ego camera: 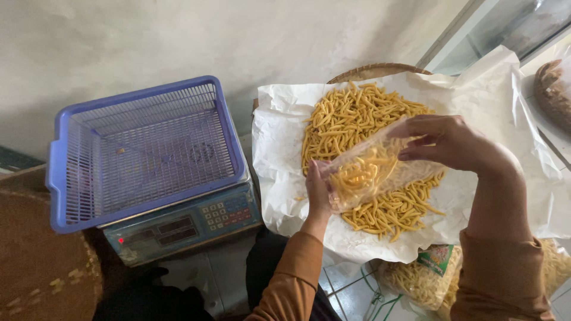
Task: The person sits on the floor and fills clear plastic bags with yellow corn snack sticks from a large pile on paper, weighs each filled bag on a digital scale, seals the bags, and places the finished bags on a woven tray.
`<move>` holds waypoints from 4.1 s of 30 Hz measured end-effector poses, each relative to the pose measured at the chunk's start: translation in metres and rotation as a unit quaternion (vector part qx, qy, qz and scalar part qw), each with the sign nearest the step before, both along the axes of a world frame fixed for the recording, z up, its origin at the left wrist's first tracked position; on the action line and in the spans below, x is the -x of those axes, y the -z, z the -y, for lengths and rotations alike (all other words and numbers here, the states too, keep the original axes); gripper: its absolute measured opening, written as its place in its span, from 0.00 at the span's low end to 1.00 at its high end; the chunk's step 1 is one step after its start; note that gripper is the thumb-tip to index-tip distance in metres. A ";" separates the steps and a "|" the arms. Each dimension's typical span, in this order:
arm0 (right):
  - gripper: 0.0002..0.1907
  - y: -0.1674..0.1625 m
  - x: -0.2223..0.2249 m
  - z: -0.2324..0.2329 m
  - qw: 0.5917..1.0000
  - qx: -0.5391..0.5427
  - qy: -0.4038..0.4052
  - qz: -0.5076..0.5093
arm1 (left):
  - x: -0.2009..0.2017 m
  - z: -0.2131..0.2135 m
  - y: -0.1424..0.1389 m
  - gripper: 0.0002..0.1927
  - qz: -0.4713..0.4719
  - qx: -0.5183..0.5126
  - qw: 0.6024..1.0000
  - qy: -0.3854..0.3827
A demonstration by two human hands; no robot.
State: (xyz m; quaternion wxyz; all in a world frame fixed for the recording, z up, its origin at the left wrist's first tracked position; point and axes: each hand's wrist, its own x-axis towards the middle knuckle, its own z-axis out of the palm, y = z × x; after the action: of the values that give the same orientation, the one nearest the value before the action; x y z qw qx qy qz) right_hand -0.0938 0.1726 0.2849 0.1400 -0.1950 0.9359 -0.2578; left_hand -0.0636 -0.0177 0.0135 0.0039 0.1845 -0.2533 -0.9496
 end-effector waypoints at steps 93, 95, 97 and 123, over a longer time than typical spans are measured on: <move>0.26 0.058 -0.024 0.008 0.927 0.266 0.075 -0.254 | -0.008 0.023 0.004 0.28 0.008 -0.127 0.980 0.155; 0.20 0.051 -0.025 0.006 0.931 0.288 0.069 -0.211 | -0.009 0.023 0.002 0.28 -0.003 -0.138 0.978 0.153; 0.15 0.044 -0.027 0.006 0.943 0.251 0.060 -0.209 | -0.009 0.021 0.003 0.27 -0.026 -0.147 0.980 0.134; 0.26 0.019 0.017 0.045 0.983 -0.124 -0.119 0.070 | -0.025 0.004 0.006 0.34 -0.052 -0.152 0.963 0.216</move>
State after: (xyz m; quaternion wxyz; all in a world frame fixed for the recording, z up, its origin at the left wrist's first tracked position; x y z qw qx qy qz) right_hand -0.1112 0.1279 0.2657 0.2577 -0.2677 0.9187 -0.1338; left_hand -0.0389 -0.0218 0.0076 -0.2160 0.0738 -0.1396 -0.9635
